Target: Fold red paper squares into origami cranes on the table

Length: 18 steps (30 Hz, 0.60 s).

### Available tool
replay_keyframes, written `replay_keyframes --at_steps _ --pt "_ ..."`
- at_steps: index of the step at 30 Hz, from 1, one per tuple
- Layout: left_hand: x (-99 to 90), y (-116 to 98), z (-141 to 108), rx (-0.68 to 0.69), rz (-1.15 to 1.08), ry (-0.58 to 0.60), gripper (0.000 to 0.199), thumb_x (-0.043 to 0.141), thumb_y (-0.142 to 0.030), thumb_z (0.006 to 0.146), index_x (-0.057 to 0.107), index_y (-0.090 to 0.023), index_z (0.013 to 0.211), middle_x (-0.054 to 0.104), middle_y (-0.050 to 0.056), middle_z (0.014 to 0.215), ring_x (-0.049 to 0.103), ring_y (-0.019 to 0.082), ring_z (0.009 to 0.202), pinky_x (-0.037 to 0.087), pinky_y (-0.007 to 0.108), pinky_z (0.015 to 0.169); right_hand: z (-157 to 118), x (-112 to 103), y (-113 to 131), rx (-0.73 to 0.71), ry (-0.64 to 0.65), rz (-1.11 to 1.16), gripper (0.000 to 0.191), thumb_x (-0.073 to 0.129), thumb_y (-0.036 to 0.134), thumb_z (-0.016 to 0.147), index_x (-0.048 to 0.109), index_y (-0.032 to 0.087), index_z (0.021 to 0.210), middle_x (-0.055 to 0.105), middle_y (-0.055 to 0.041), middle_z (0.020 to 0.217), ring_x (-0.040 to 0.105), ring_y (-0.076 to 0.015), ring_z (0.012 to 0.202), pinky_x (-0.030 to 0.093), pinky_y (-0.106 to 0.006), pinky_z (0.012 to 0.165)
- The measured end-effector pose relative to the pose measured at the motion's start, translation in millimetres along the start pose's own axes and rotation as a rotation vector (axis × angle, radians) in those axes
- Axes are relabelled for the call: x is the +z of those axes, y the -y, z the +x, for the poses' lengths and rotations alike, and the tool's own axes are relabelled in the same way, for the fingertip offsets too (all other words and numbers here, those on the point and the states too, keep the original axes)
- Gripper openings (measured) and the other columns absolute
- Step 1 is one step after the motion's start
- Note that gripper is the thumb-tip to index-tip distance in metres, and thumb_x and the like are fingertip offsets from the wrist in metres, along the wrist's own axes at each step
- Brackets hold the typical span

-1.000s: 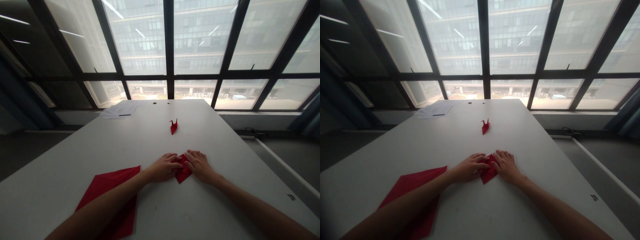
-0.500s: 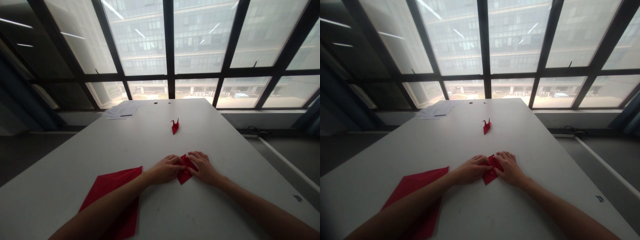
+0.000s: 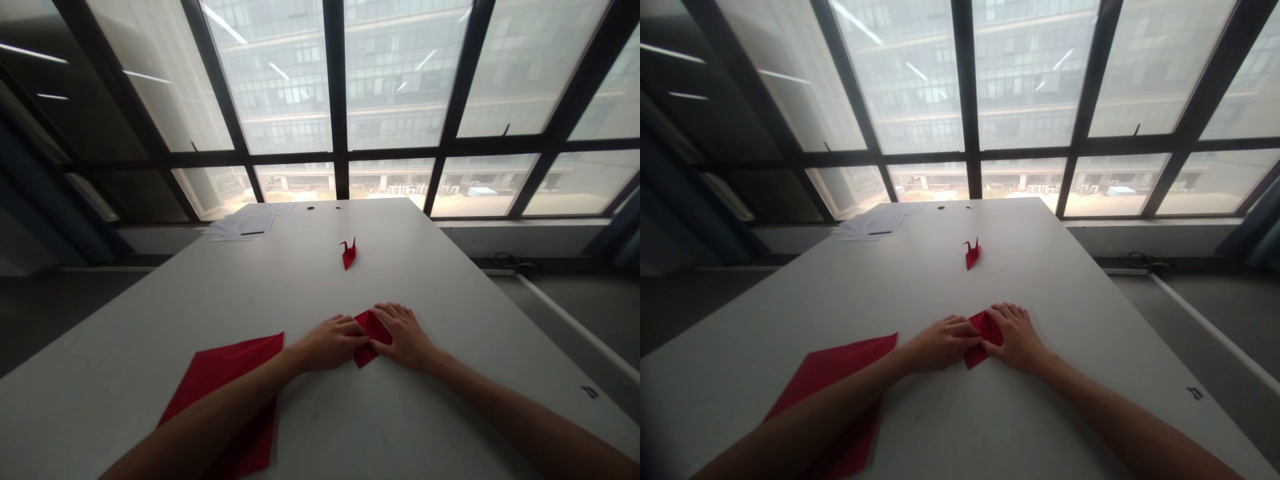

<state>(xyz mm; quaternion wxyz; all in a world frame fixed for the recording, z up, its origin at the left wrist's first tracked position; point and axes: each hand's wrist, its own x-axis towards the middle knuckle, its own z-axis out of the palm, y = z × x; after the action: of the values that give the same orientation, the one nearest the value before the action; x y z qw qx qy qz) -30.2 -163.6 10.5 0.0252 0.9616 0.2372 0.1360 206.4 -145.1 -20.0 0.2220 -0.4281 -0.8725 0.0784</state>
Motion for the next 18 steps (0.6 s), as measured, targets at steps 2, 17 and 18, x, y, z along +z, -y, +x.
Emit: replay_keyframes --at_steps 2,17,18 --pt "-0.4 0.4 0.0 0.004 -0.021 -0.003 0.025 0.056 -0.015 0.092 0.066 -0.020 0.115 0.067 0.007 0.114 0.060 0.021 0.108 0.044 0.037 0.103 0.0 -0.8 0.0 -0.013 -0.005 0.009 0.059 0.068 0.043 0.080 0.053 0.024 0.133 0.055 -0.0103 0.137 0.046 -0.0298 0.127 0.033 -0.046 0.107" --pt "-2.0 0.5 -1.3 0.051 -0.129 -0.020 0.042 0.054 -0.012 0.090 0.056 -0.019 0.131 0.065 0.008 0.129 0.057 0.021 0.121 0.046 0.034 0.106 -0.1 3.5 -7.1 -0.086 -0.090 0.107 0.019 0.061 0.019 0.086 0.073 0.029 0.097 0.066 -0.0038 0.119 0.053 -0.0257 0.116 0.040 -0.044 0.101" --pt "-2.2 0.3 -1.3 0.051 -0.130 -0.016 0.043 0.054 -0.012 0.090 0.055 -0.020 0.133 0.064 0.008 0.130 0.057 0.021 0.121 0.046 0.035 0.106 -0.1 3.1 -6.7 -0.083 -0.089 0.109 0.019 0.062 0.020 0.085 0.073 0.029 0.098 0.066 -0.0040 0.119 0.053 -0.0256 0.116 0.040 -0.044 0.101"
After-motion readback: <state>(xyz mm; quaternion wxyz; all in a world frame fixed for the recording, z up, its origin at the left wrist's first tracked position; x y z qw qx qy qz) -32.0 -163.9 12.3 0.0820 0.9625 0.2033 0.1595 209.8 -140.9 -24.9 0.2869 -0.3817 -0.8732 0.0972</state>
